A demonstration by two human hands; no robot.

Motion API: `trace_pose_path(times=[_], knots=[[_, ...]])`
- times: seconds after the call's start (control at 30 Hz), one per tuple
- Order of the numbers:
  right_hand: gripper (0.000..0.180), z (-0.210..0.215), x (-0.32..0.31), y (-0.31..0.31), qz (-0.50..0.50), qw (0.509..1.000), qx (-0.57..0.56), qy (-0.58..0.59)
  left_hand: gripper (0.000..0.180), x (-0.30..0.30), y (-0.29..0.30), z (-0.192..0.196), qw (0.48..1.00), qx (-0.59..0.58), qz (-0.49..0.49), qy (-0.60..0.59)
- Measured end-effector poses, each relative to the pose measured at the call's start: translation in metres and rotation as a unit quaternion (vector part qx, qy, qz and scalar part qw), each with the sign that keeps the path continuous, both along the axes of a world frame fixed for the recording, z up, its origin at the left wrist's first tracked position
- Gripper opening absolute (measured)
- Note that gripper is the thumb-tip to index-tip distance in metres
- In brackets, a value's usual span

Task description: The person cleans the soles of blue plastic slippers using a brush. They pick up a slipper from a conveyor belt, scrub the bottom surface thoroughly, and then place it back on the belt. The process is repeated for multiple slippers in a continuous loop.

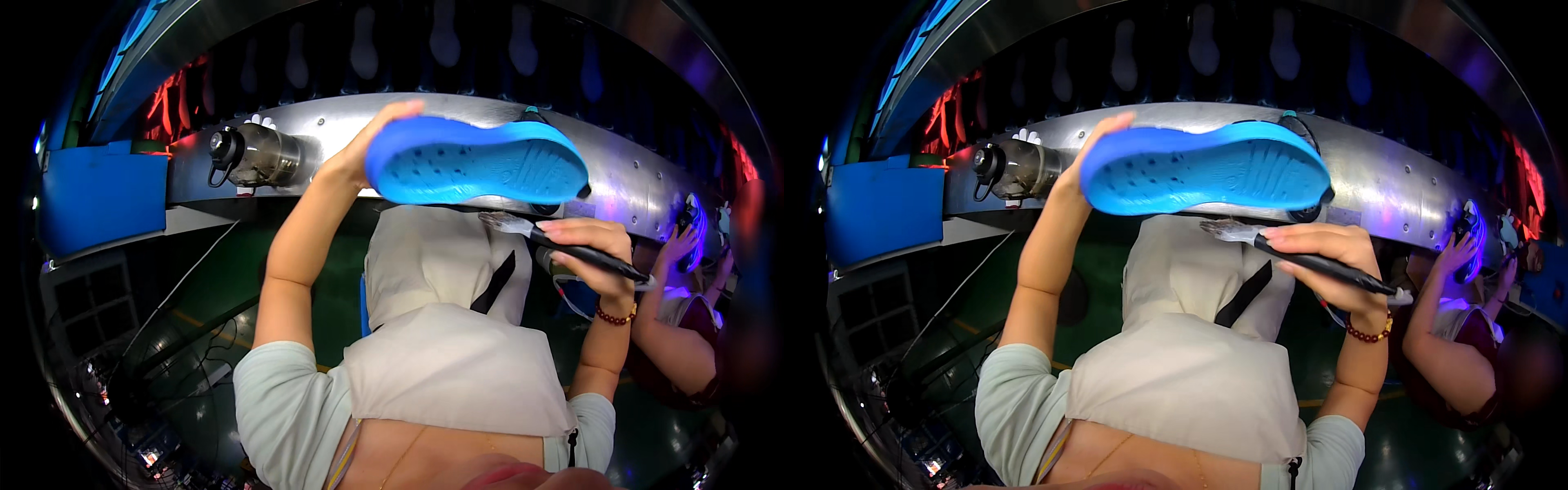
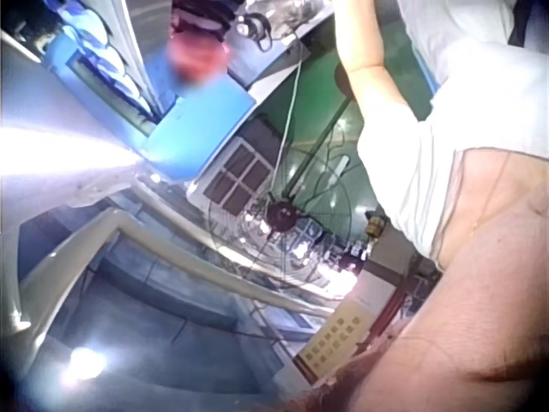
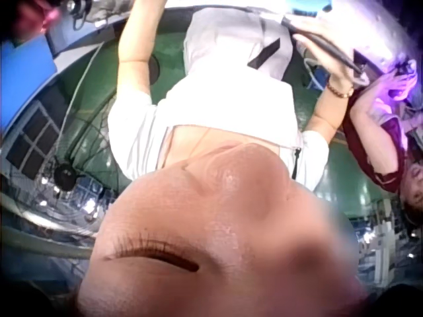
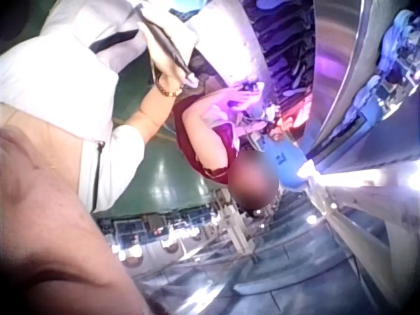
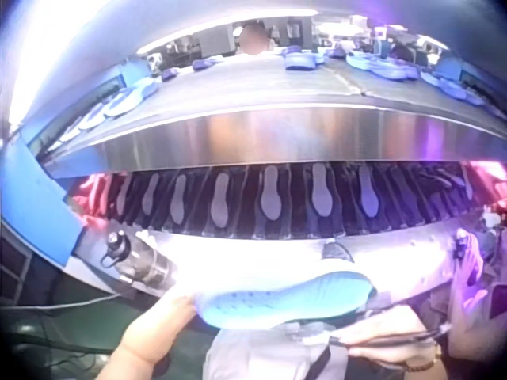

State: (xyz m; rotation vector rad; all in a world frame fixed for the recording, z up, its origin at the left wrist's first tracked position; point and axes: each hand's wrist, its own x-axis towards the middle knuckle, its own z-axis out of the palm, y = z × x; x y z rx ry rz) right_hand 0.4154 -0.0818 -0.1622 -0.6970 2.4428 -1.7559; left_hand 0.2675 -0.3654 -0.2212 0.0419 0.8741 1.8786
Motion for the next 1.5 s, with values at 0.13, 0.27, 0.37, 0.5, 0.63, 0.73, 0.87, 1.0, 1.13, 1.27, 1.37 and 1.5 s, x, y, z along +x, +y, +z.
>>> trace_pose_path(times=[0.13,0.27,0.37,0.5,0.63,0.73,0.87,1.0,1.13,1.27,1.37,1.5], knots=[[0.021,-0.01,-0.004,-0.015,-0.127,0.99,-0.066,-0.01,0.088,0.018,0.037,-0.026,0.971,0.198,0.122,-0.051],[0.02,-0.034,-0.028,-0.034,-0.221,0.97,-0.042,-0.088,0.098,0.039,0.079,-0.047,0.981,0.097,0.159,-0.047],[0.018,-0.034,-0.027,-0.05,-0.153,0.975,0.089,0.133,0.094,0.038,0.083,-0.049,0.977,0.128,0.166,-0.031],[0.019,-0.007,-0.002,-0.06,0.02,0.974,0.132,0.183,0.093,0.032,0.067,-0.036,0.964,0.092,0.243,-0.057],[0.019,0.005,-0.02,-0.054,-0.195,0.98,-0.04,0.007,0.093,0.037,0.075,-0.025,0.964,0.159,0.206,-0.05],[0.022,0.002,-0.022,-0.056,-0.081,0.989,0.028,0.123,0.094,0.033,0.078,-0.02,0.95,0.223,0.218,0.008],[0.023,-0.003,-0.006,-0.046,-0.046,0.997,-0.03,0.055,0.093,0.022,0.065,-0.019,0.954,0.171,0.245,0.041],[0.022,-0.019,-0.004,-0.03,-0.021,0.999,0.014,0.047,0.095,0.016,0.06,-0.01,0.955,0.163,0.242,0.053],[0.019,-0.028,-0.01,-0.026,-0.003,0.987,-0.163,-0.007,0.092,0.02,0.061,0.019,0.961,0.125,0.235,0.079],[0.02,-0.03,-0.006,-0.048,-0.147,0.921,-0.345,-0.108,0.073,0.053,0.072,0.032,0.932,0.251,0.255,0.059],[0.023,-0.023,0.002,-0.059,-0.129,0.978,-0.165,-0.026,0.065,0.059,0.075,0.024,0.944,0.187,0.263,0.063],[0.02,-0.012,-0.003,-0.044,-0.087,0.979,-0.183,-0.037,0.051,0.047,0.071,0.011,0.931,0.276,0.238,0.01]])
